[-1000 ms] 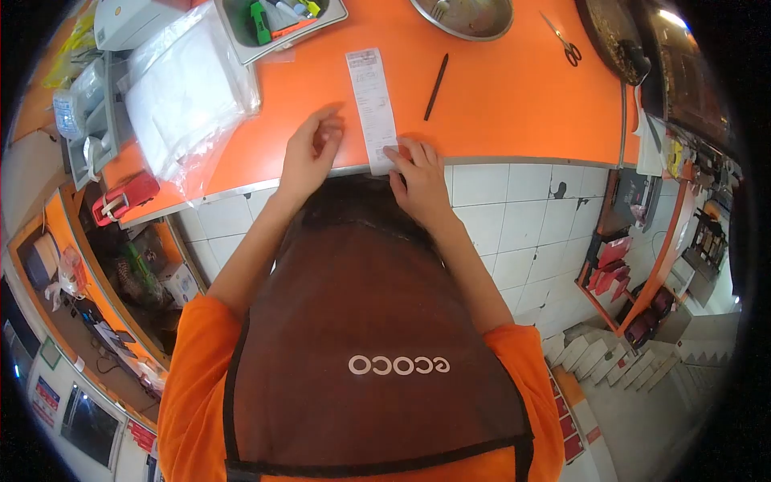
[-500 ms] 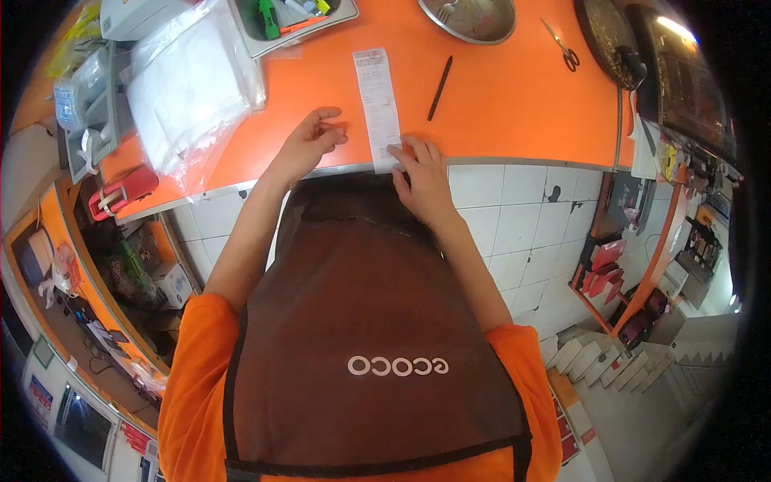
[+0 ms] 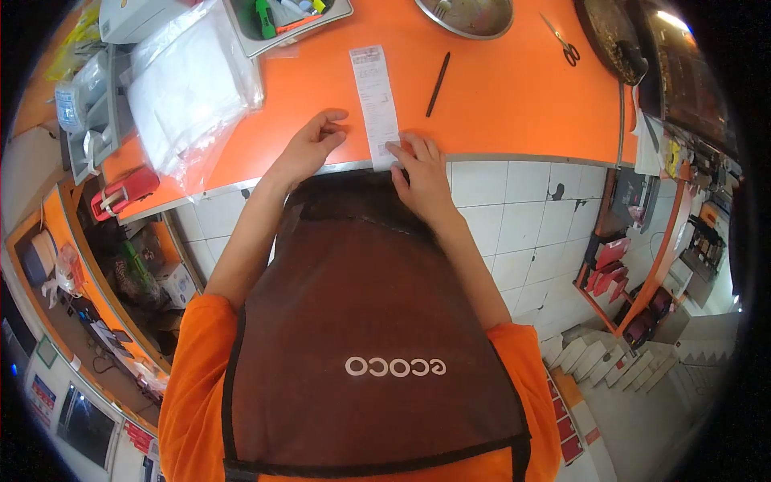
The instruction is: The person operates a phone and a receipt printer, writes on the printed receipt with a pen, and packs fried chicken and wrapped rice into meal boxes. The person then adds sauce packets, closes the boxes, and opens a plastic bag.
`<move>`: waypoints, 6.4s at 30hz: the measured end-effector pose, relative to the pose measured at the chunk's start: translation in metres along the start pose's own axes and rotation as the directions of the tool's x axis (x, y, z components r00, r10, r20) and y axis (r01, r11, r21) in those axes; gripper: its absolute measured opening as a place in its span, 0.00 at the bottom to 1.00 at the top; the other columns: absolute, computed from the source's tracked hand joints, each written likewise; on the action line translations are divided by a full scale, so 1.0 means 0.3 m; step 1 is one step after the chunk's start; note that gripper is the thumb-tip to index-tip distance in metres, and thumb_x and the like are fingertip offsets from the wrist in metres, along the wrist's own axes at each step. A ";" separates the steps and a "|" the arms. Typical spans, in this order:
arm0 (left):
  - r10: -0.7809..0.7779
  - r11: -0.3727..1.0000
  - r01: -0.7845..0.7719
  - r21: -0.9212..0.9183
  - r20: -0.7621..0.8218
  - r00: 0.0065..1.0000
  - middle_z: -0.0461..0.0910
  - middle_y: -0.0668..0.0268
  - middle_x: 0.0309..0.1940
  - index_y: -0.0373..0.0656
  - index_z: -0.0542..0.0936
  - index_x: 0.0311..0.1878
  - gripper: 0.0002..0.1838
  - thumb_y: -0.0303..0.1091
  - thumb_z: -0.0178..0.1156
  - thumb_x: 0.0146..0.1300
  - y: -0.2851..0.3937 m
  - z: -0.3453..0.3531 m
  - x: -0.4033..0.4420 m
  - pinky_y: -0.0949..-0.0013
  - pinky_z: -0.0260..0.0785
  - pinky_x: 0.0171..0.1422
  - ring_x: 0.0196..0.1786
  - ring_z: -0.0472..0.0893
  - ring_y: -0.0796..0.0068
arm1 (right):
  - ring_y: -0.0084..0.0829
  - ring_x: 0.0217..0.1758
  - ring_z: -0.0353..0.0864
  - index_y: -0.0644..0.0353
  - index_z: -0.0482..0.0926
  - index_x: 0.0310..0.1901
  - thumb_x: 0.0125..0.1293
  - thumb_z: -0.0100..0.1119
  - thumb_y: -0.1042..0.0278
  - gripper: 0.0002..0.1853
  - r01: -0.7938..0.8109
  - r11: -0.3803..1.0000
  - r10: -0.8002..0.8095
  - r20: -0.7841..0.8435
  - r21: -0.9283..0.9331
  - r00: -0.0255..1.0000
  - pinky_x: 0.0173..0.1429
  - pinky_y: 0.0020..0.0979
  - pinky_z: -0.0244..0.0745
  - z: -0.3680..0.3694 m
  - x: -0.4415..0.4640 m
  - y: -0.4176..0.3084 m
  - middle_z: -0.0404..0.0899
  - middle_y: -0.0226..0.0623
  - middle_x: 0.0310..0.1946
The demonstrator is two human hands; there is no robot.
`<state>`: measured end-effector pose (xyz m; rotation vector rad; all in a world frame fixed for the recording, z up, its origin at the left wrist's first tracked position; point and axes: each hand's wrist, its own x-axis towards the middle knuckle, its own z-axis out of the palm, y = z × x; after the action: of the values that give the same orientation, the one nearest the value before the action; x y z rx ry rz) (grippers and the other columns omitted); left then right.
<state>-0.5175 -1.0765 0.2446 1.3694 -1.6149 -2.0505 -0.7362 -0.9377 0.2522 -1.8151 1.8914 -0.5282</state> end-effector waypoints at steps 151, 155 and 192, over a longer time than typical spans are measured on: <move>0.710 0.386 -0.317 0.867 -0.059 0.702 0.53 0.32 0.77 0.36 0.67 0.75 0.48 0.48 0.75 0.55 0.583 1.752 1.311 0.36 0.53 0.79 0.76 0.60 0.31 | 0.43 0.52 0.85 0.58 0.81 0.61 0.69 0.66 0.65 0.20 -0.713 0.535 0.841 -0.209 0.453 0.499 0.57 0.40 0.81 -0.906 -1.432 1.816 0.84 0.46 0.52; 0.562 0.447 0.107 0.888 -0.372 0.739 0.51 0.33 0.78 0.41 0.71 0.73 0.45 0.52 0.74 0.54 0.706 1.848 1.289 0.34 0.53 0.78 0.78 0.54 0.29 | 0.42 0.44 0.85 0.53 0.81 0.59 0.64 0.70 0.67 0.21 -0.704 0.629 0.777 -0.307 0.329 0.550 0.51 0.41 0.80 -1.135 -1.371 2.075 0.83 0.41 0.45; 0.862 -0.326 0.347 0.879 0.427 -0.272 0.75 0.57 0.60 0.51 0.76 0.53 0.17 0.31 0.69 0.64 2.313 3.501 0.925 0.46 0.65 0.67 0.64 0.71 0.51 | 0.50 0.66 0.76 0.65 0.78 0.62 0.64 0.64 0.66 0.24 0.019 0.618 -0.726 -0.562 -0.786 0.396 0.70 0.46 0.71 -4.623 -0.264 2.887 0.79 0.53 0.57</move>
<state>-1.7116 -0.8228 0.6588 0.5092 -1.7920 1.1337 -2.2385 -0.8692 0.8992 -2.9926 2.4527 -1.2685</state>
